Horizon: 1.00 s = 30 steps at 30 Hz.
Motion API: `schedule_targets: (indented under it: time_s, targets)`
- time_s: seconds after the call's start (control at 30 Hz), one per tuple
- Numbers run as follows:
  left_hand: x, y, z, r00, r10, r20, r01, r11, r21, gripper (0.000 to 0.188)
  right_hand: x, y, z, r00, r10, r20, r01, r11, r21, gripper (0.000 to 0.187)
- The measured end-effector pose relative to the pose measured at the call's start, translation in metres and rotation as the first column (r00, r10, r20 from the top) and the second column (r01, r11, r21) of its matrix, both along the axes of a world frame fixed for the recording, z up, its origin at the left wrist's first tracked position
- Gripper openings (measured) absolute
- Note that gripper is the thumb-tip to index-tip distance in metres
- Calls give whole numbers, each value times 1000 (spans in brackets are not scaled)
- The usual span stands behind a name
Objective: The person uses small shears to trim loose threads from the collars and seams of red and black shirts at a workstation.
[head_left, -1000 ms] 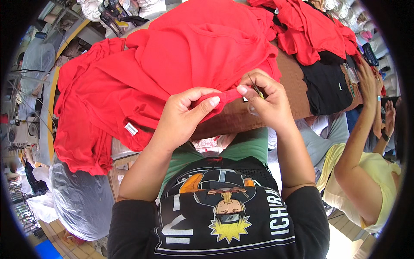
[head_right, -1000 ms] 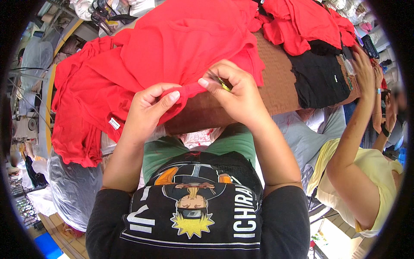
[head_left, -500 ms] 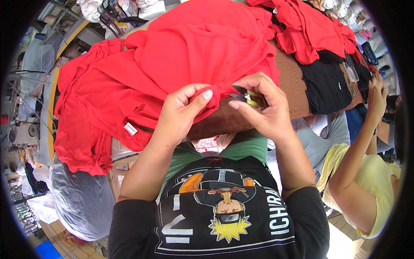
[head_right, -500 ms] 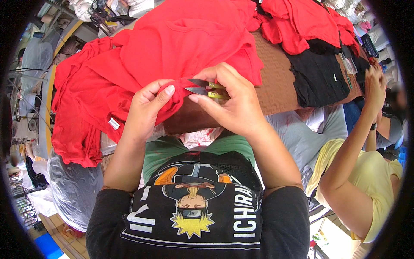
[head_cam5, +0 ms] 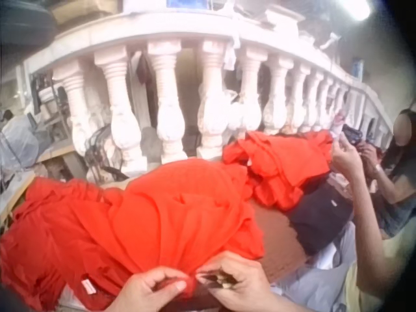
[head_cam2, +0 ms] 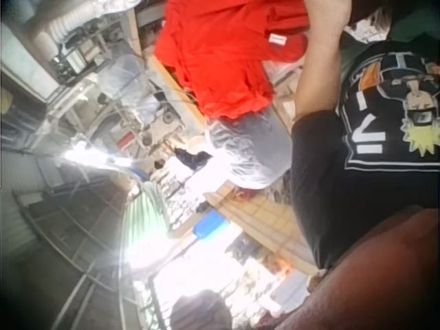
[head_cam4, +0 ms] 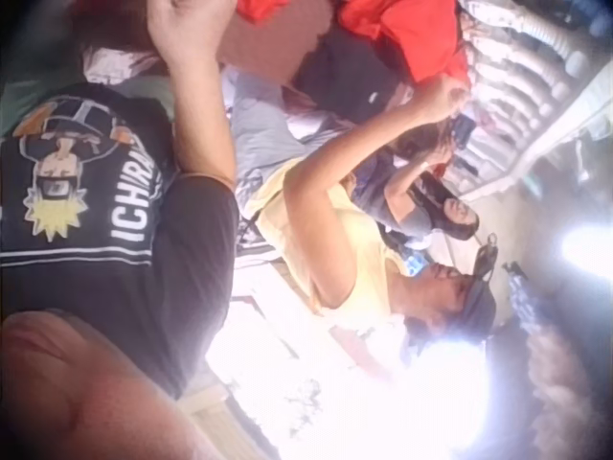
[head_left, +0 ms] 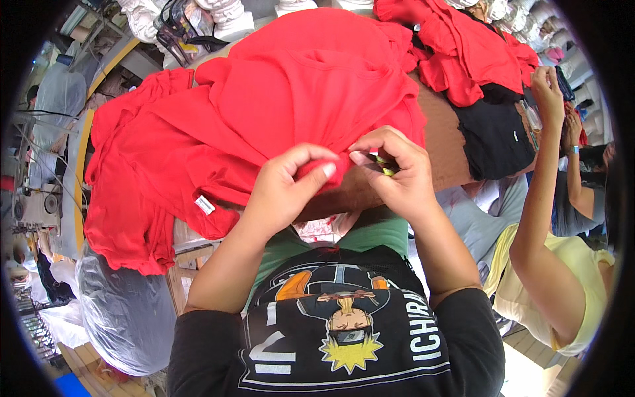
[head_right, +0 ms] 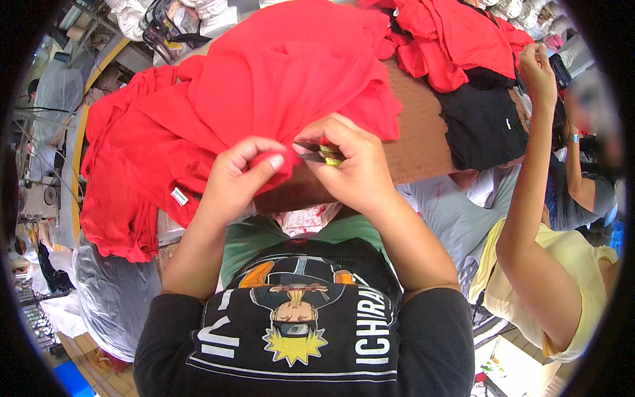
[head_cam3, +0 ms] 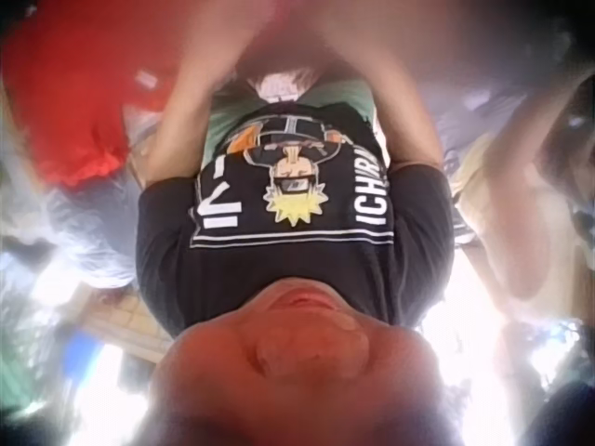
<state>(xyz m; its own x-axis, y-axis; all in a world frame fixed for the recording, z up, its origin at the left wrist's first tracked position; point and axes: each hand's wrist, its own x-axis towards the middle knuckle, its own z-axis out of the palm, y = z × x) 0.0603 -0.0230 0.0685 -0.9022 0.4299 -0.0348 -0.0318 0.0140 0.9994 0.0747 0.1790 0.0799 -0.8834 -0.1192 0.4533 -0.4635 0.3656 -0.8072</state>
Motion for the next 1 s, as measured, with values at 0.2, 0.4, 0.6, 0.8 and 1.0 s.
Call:
schedule_targets:
  time_s: [0.2, 0.4, 0.6, 0.8, 1.0]
  targets:
    - [4, -33, 143, 194, -909, -370, 930, 290, -225, 28, -17, 32, -4, 944, -327, 56, 325, 945, 34, 19]
    - [58, -54, 217, -499, -568, -655, 796, -2, -605, 58, -65, 66, -50, 820, -482, 310, 528, 845, -82, 38]
    - [-41, 28, 157, 272, -958, -92, 811, 280, -514, 41, -88, 65, -45, 827, -131, 546, 486, 654, -579, 21]
    - [-112, 26, 128, 563, -636, -528, 108, 690, -716, 40, -20, 63, 82, 955, 153, 254, 117, 593, -796, 15]
    - [-96, -50, 227, 601, -624, -499, 166, 709, -686, 42, -38, 91, 191, 925, -365, 102, 220, 299, -928, 12]
